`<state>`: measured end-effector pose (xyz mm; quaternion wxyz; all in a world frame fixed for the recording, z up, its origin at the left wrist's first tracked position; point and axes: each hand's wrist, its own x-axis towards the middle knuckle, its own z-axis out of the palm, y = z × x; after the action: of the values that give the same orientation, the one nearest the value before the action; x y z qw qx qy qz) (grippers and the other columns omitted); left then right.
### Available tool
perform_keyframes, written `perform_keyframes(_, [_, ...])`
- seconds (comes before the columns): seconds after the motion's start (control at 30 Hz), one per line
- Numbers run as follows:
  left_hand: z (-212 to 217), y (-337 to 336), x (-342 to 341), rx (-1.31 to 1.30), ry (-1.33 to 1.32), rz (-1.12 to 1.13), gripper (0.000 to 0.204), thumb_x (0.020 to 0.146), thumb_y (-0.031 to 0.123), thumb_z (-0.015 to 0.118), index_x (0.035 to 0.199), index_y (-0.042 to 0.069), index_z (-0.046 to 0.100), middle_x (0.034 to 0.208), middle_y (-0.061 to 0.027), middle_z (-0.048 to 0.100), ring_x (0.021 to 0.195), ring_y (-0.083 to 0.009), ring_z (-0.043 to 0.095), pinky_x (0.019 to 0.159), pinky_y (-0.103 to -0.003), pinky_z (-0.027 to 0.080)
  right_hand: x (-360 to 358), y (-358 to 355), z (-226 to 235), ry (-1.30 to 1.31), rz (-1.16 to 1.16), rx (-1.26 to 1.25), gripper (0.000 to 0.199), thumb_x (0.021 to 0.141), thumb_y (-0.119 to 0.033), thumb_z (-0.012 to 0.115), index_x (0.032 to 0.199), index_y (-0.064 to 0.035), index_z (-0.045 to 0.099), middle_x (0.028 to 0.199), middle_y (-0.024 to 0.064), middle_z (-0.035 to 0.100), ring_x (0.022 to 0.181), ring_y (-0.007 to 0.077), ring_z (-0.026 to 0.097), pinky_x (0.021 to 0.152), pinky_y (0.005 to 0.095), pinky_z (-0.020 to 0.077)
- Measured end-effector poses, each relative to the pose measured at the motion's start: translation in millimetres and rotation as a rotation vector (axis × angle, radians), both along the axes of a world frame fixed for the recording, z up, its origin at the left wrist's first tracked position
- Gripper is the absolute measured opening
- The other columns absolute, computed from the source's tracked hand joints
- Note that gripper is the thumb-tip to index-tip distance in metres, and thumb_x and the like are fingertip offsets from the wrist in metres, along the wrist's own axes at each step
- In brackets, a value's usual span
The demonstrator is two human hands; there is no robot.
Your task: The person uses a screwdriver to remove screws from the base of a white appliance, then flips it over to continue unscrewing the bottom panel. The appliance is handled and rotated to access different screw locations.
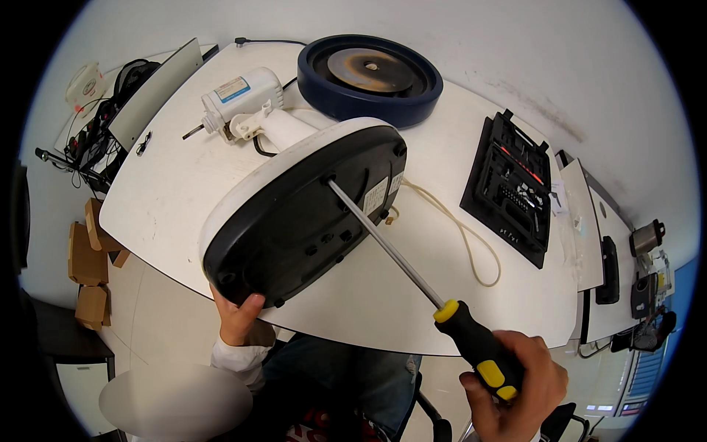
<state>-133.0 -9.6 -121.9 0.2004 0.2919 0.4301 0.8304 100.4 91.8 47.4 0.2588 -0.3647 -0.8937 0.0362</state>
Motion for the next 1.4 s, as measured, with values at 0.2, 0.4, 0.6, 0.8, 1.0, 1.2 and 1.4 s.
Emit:
perform_keyframes(0.2, [-5.2,-5.0,-1.3,-0.013,0.012,0.024,0.084,0.063,0.006,0.069,0.130,-0.002,0.018,0.123,-0.0176,0.038,0.113,-0.0261,0.041,0.094,-0.036,0.035,-3.0,5.9,-6.5,-0.065,0.085,0.091,0.049,0.057,-0.008,0.062,0.105,-0.0007,0.052,0.073,0.0131,0.050,0.059,0.0244,0.049,0.055,0.0287,0.0365])
perform_keyframes(0.4, [-7.7,-5.0,-0.8,-0.016,0.023,0.046,0.084,0.063,0.007,0.069,0.129,-0.002,0.018,0.122,-0.0171,0.038,0.112,-0.0257,0.042,0.093,-0.036,0.035,-1.4,5.7,-11.1,-0.085,0.118,0.223,0.055,0.056,0.003,0.064,0.110,-0.0010,0.052,0.078,0.0148,0.053,0.067,0.0260,0.054,0.057,0.0289,0.0405])
perform_keyframes(0.6, [-5.0,-5.5,-2.8,-0.047,0.057,0.048,0.083,0.063,0.008,0.069,0.129,-0.002,0.020,0.122,-0.0171,0.039,0.112,-0.0249,0.042,0.093,-0.036,0.035,-1.3,5.8,-10.9,-0.171,0.086,0.543,0.054,0.053,0.005,0.069,0.105,-0.0005,0.056,0.085,0.0142,0.055,0.069,0.0257,0.054,0.058,0.0302,0.0423])
perform_keyframes(0.8, [-6.9,-3.8,-2.1,-0.019,0.057,0.057,0.082,0.064,0.008,0.069,0.129,-0.002,0.021,0.122,-0.0163,0.040,0.112,-0.0246,0.042,0.093,-0.035,0.035,4.3,0.3,-5.5,-0.181,0.116,0.415,0.062,0.049,0.004,0.073,0.108,-0.0002,0.054,0.094,0.0144,0.053,0.075,0.0257,0.052,0.061,0.0321,0.0423])
perform_keyframes(1.0, [-10.5,-7.4,-2.7,-0.019,0.057,0.069,0.082,0.064,0.009,0.070,0.129,-0.001,0.021,0.122,-0.0158,0.040,0.113,-0.0243,0.041,0.093,-0.035,0.035,7.4,-0.3,-12.1,-0.099,0.151,0.354,0.035,0.090,-0.021,0.035,0.111,0.0027,0.050,0.100,0.0188,0.052,0.081,0.0274,0.053,0.066,0.0341,0.0425])
perform_keyframes(1.2, [-8.0,-2.3,-0.7,-0.021,0.044,0.040,0.084,0.064,0.011,0.070,0.130,-0.001,0.019,0.124,-0.0160,0.038,0.115,-0.0237,0.040,0.094,-0.035,0.033,21.1,-0.8,-4.9,-0.214,0.223,0.686,0.027,0.078,-0.011,0.057,0.105,-0.0101,0.055,0.106,0.0160,0.050,0.090,0.0253,0.049,0.066,0.0318,0.0428])
perform_keyframes(1.4, [10.1,13.4,-0.6,0.195,0.484,0.761,0.092,0.064,0.040,0.074,0.130,0.000,0.024,0.127,-0.0181,0.037,0.116,-0.0282,0.038,0.097,-0.037,0.029,24.1,-5.5,-30.1,0.084,0.109,0.453,0.049,0.057,-0.006,0.074,0.099,-0.0231,0.057,0.107,0.0005,0.039,0.098,0.0214,0.040,0.068,0.0303,0.0448])
